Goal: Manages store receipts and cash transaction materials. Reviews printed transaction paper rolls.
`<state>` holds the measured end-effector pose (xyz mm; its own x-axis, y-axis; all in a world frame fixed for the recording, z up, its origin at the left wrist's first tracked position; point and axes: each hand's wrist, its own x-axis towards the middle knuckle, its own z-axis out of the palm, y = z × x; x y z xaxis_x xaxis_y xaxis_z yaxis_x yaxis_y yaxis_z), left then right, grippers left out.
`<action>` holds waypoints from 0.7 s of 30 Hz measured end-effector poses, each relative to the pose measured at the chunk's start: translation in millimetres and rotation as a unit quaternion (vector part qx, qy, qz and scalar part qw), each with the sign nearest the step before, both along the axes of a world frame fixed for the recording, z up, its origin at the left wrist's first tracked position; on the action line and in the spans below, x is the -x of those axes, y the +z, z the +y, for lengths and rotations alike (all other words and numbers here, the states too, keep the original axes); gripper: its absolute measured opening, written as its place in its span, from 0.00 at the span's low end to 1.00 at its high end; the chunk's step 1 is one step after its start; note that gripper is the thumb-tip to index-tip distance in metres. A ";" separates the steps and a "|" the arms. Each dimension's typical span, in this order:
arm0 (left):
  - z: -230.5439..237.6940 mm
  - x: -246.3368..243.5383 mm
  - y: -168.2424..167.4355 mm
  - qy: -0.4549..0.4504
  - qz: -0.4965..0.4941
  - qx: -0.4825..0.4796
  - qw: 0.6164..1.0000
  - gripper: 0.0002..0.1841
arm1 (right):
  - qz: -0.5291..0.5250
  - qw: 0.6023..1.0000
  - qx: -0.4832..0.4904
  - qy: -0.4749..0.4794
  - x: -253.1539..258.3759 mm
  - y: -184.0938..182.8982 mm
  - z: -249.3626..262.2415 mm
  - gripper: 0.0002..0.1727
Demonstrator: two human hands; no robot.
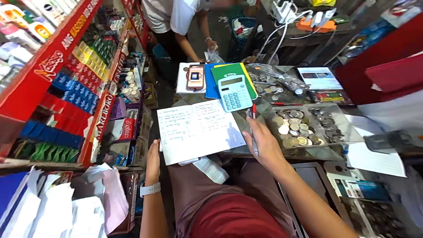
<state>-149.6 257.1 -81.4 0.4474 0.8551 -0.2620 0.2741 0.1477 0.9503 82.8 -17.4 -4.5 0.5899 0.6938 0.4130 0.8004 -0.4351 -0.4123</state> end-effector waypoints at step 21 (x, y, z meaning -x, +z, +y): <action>-27.3 -11.5 51.5 -0.072 0.009 -0.075 0.995 0.18 | 0.100 0.994 0.048 -0.007 7.8 -56.9 -2.9 0.28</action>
<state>-138.1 229.8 -29.9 0.5639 0.8130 -0.1454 0.3001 -0.0377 0.9532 75.1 -20.3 -61.4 0.6636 0.7153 0.2190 0.6998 -0.4902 -0.5197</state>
